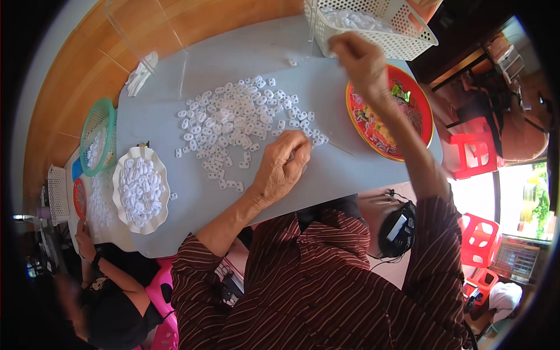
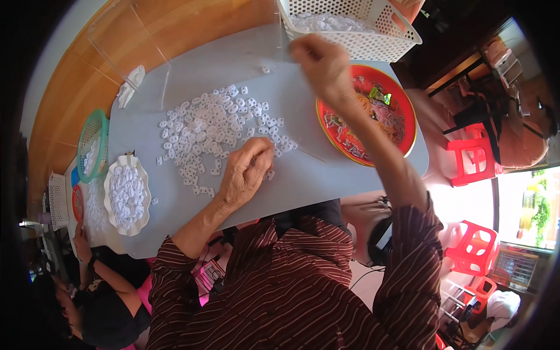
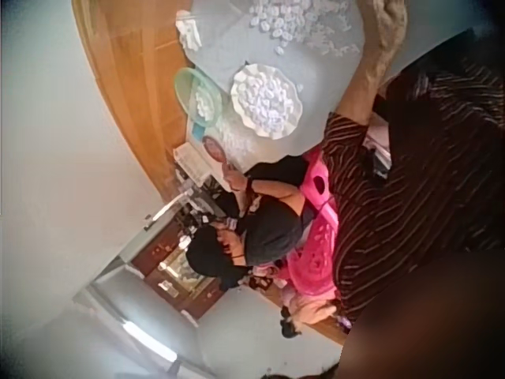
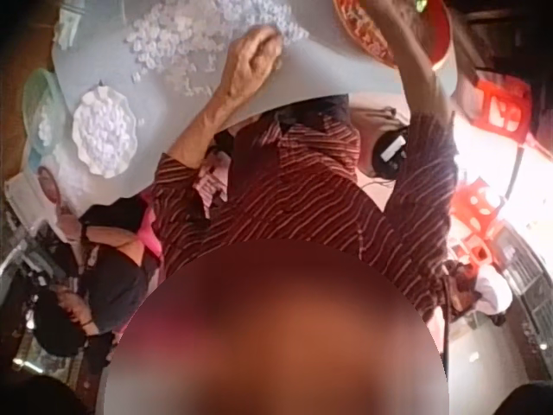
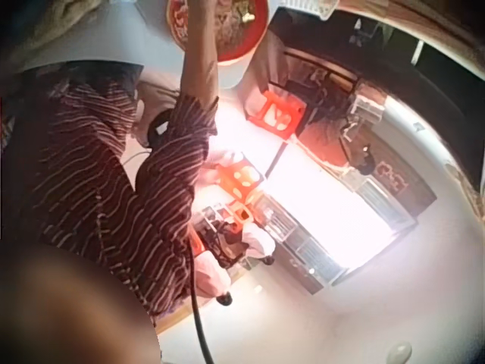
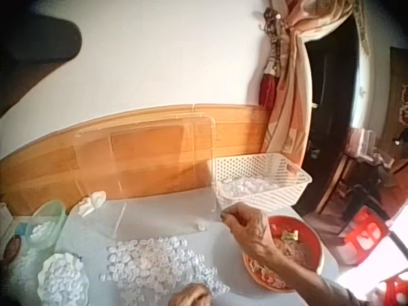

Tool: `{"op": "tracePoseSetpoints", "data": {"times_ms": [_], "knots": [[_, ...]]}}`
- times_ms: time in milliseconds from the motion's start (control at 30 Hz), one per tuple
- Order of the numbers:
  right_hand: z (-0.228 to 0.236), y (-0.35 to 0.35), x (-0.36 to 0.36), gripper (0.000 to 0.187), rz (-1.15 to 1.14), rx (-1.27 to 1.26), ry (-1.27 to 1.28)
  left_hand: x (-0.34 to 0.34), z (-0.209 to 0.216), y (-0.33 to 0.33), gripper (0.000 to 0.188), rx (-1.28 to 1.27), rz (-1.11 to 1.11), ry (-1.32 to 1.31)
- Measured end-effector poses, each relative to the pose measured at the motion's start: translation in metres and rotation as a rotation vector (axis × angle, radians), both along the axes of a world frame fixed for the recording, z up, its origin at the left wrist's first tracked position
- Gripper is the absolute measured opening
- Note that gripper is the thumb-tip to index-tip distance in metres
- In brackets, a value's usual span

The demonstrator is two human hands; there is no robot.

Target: Stringing small white plastic components onto a thin string or wire at a table.

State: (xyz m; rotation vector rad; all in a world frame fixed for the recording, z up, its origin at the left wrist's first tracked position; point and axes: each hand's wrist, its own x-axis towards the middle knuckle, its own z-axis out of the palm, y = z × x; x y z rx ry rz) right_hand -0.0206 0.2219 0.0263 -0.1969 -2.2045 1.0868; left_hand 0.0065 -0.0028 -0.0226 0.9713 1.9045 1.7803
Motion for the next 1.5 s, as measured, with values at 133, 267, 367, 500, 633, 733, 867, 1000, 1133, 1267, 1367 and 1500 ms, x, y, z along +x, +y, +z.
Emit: {"op": "tracePoseSetpoints", "data": {"times_ms": [133,267,367,500,633,733,867,1000,1133,1267,1367,1500], "knots": [[-0.019,-0.043,0.0,0.01,0.27,0.047,-0.173,-0.001,-0.009,0.0,0.007,0.05,-0.063,0.139],[-0.039,-0.042,-0.004,0.014,0.448,0.307,-0.19,-0.001,-0.002,0.004,0.007,0.019,-0.056,0.135],[-0.039,-0.04,-0.002,0.016,0.455,0.393,-0.259,-0.003,-0.003,0.003,0.007,0.014,-0.049,0.115],[-0.042,-0.043,-0.002,0.014,0.494,0.394,-0.242,0.0,0.002,0.001,0.006,-0.001,-0.042,0.156],[-0.042,-0.04,0.004,0.012,0.495,0.39,-0.267,-0.003,-0.001,0.004,0.006,-0.014,-0.014,0.138],[-0.03,-0.045,0.02,0.013,0.457,0.252,-0.184,-0.007,0.003,0.0,0.016,-0.047,0.082,0.032],[-0.012,-0.057,0.044,0.012,0.427,-0.222,-0.372,-0.022,0.0,-0.006,0.033,0.006,0.087,-0.358],[-0.025,-0.059,0.058,0.01,0.528,-0.369,-0.312,-0.027,-0.001,-0.003,0.031,0.239,-0.078,-0.808],[-0.03,-0.065,0.065,0.01,0.555,-0.45,-0.233,-0.031,-0.004,-0.009,0.026,0.28,-0.182,-0.831],[-0.034,-0.069,0.077,0.012,0.6,-0.72,-0.22,-0.03,0.0,-0.009,0.019,0.291,-0.234,-0.868],[-0.041,-0.074,0.082,0.014,0.543,-0.718,-0.174,-0.029,-0.004,-0.008,0.017,0.289,-0.182,-0.91],[-0.043,-0.077,0.086,0.016,0.385,-0.549,-0.144,-0.03,-0.008,-0.008,0.018,0.285,-0.138,-0.806]]}}
